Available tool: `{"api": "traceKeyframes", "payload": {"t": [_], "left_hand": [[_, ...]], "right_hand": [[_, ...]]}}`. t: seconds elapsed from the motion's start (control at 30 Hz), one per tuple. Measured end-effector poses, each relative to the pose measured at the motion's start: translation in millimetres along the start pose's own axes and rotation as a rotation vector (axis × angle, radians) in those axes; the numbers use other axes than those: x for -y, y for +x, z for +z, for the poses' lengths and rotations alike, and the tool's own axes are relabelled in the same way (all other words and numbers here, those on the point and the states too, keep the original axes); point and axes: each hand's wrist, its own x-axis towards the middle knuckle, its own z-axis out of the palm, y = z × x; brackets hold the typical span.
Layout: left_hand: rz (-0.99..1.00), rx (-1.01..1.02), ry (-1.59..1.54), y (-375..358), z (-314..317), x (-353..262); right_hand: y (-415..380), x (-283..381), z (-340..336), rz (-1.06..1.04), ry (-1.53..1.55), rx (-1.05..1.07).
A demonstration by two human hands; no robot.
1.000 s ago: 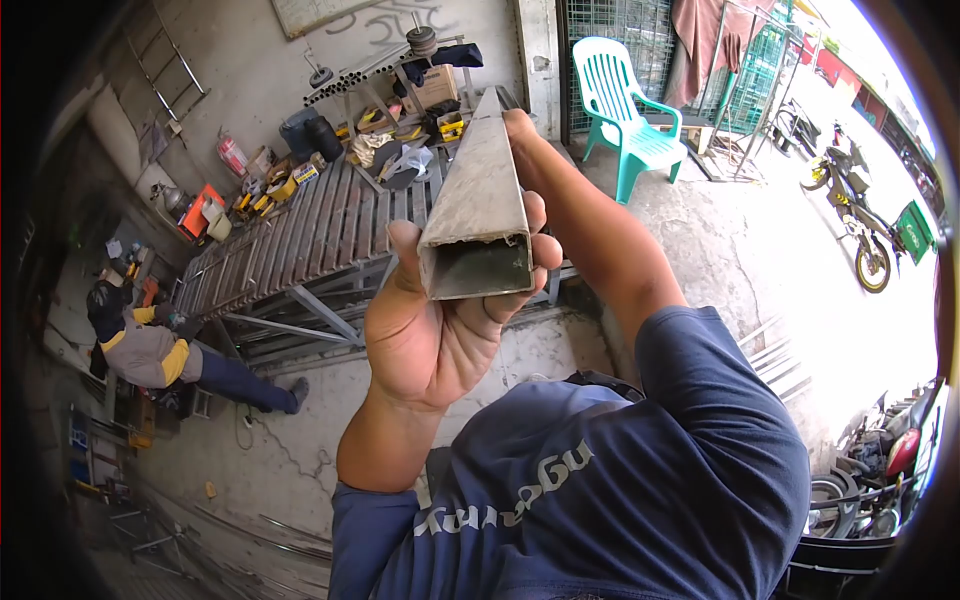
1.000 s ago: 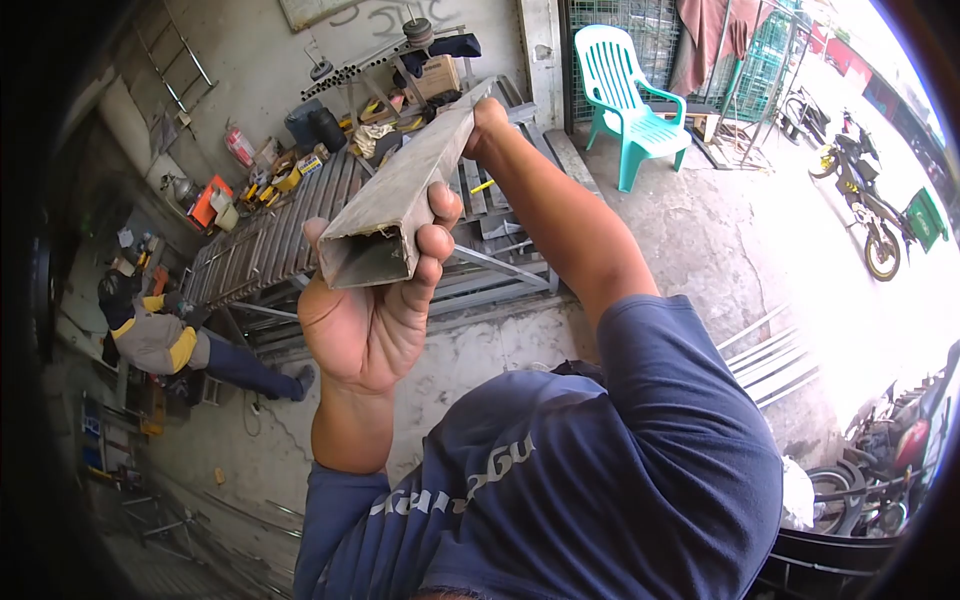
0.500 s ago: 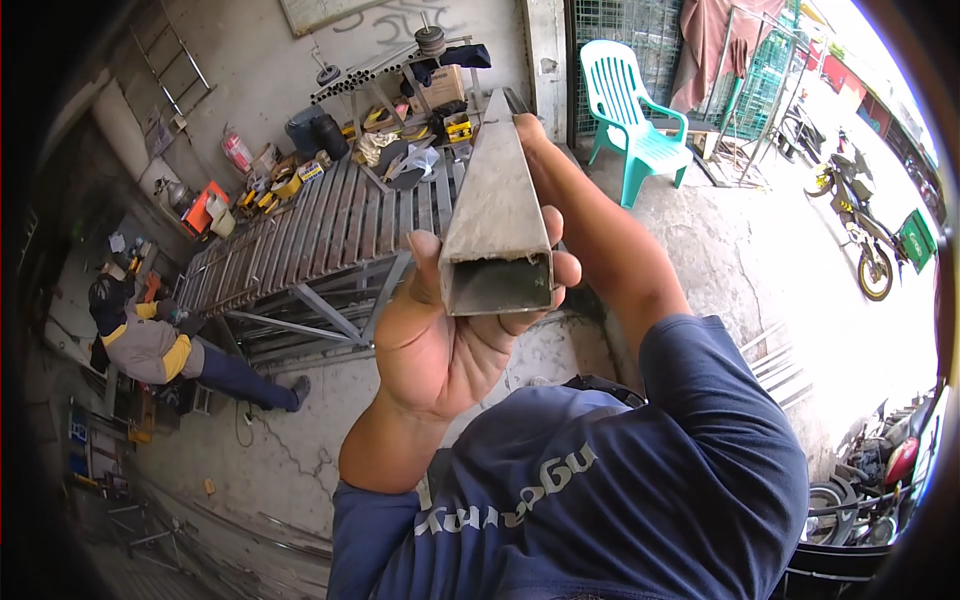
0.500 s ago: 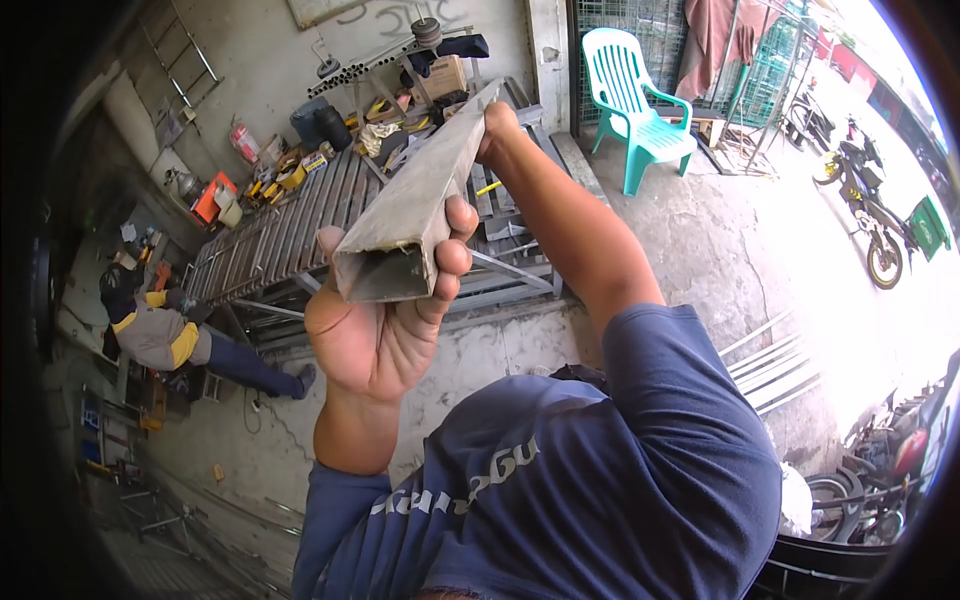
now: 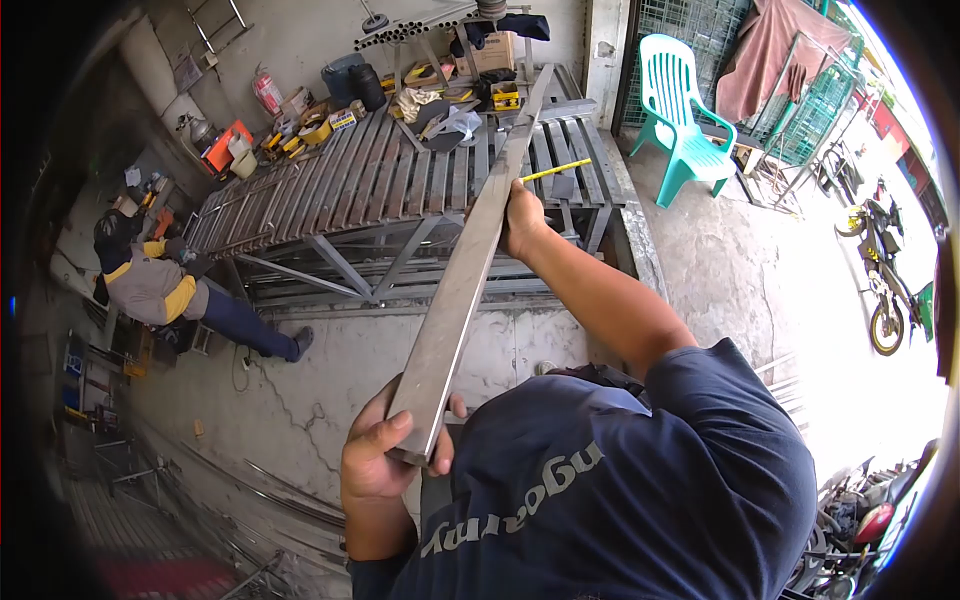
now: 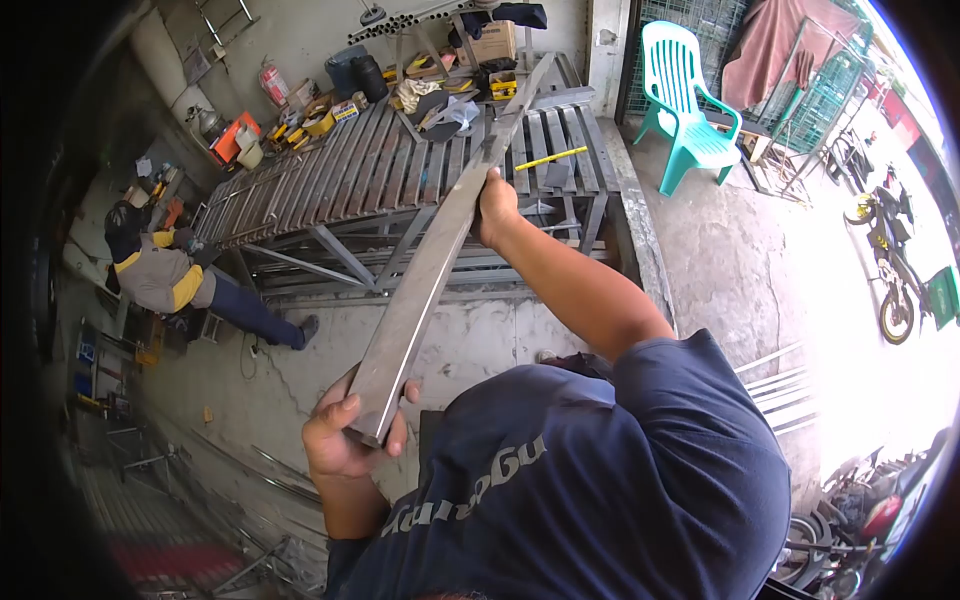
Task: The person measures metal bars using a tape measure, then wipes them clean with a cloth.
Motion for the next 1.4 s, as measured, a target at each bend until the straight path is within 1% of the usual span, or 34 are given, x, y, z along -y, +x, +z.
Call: {"api": "traceKeyframes", "payload": {"t": [0.1,0.13,0.23,0.27,0.33,0.37,0.4,0.47,0.5,0.53,0.57,0.6,0.67,0.77,0.8,0.87,0.9,0.93,1.0,1.03,1.1,1.17,1.23,1.33,1.4], "left_hand": [[0.072,-0.035,-0.022,-11.8,-39.6,3.8],[0.074,-0.073,0.024,-15.7,-57.8,5.8],[0.017,-0.258,-0.014,-27.4,-99.9,10.2],[0.016,-0.35,0.063,-30.7,-108.0,11.5],[0.006,-0.528,0.226,-34.7,-121.7,15.9],[0.013,-0.575,0.271,-35.2,-126.5,18.5],[0.018,-0.62,0.314,-36.1,-130.5,20.9],[-0.058,-0.744,0.25,-41.4,-142.9,25.4],[-0.04,-0.757,0.327,-44.7,-150.2,29.5],[-0.054,-0.855,0.359,-59.6,-161.9,37.4],[-0.071,-0.953,0.388,-74.3,-173.4,45.1],[-0.117,-1.138,0.371,-96.5,-188.9,59.1],[-0.037,-1.194,0.127,-115.7,-195.4,76.2],[-0.314,-1.122,0.868,-126.8,-205.0,94.7],[-0.421,-1.197,0.934,-116.2,-198.9,95.9],[-0.58,-1.426,0.817,-87.3,-203.6,100.8],[-0.632,-1.543,0.73,-75.7,-207.5,103.4],[-0.65,-1.639,0.653,-64.5,-212.7,103.3],[-0.652,-1.8,0.524,-43.8,-225.0,101.7],[-0.644,-1.866,0.477,-36.6,-230.0,99.5],[-0.632,-1.97,0.407,-24.4,-240.0,93.6],[-0.589,-2.059,0.366,-16.4,-255.0,84.8],[-0.534,-2.14,0.334,-15.1,-273.1,74.5],[-0.43,-2.234,0.279,-15.2,-306.2,62.2],[-0.334,-2.287,0.239,-14.0,-332.9,53.5]], "right_hand": [[23.7,-8.4,-14.1,0.083,-0.172,0.075],[36.4,-7.3,-20.0,0.106,-0.224,0.097],[57.9,16.4,-21.1,0.281,-0.382,0.082],[82.7,19.3,-31.6,0.291,-0.367,0.127],[136.7,29.8,-50.9,0.322,-0.43,0.085],[162.7,36.6,-59.4,0.336,-0.459,0.064],[186.0,45.4,-67.1,0.327,-0.474,0.098],[223.9,65.9,-65.5,0.308,-0.447,0.042],[243.6,76.5,-67.6,0.299,-0.431,0.01],[282.2,85.1,-82.5,0.28,-0.393,0.036],[314.7,94.4,-92.7,0.248,-0.383,0.003],[345.4,103.5,-99.7,0.216,-0.374,-0.029],[399.9,122.0,-114.2,0.163,-0.364,-0.09],[467.9,139.6,-132.7,0.131,-0.315,-0.129],[479.4,145.0,-133.0,0.146,-0.344,-0.206],[504.0,140.6,-137.8,0.143,-0.426,-0.26],[509.6,138.4,-138.7,0.141,-0.469,-0.286],[509.8,137.4,-142.2,0.199,-0.423,-0.288],[493.2,131.4,-140.0,0.244,-0.344,-0.149],[477.8,131.6,-135.5,0.267,-0.295,-0.09],[458.3,126.5,-141.1,0.28,-0.301,-0.01],[415.4,138.1,-117.5,0.318,-0.29,0.037],[404.0,142.5,-133.8,0.488,-0.294,-0.056],[370.4,163.3,-125.3,0.487,-0.354,-0.166],[359.9,152.5,-146.5,0.475,-0.322,-0.168]]}}
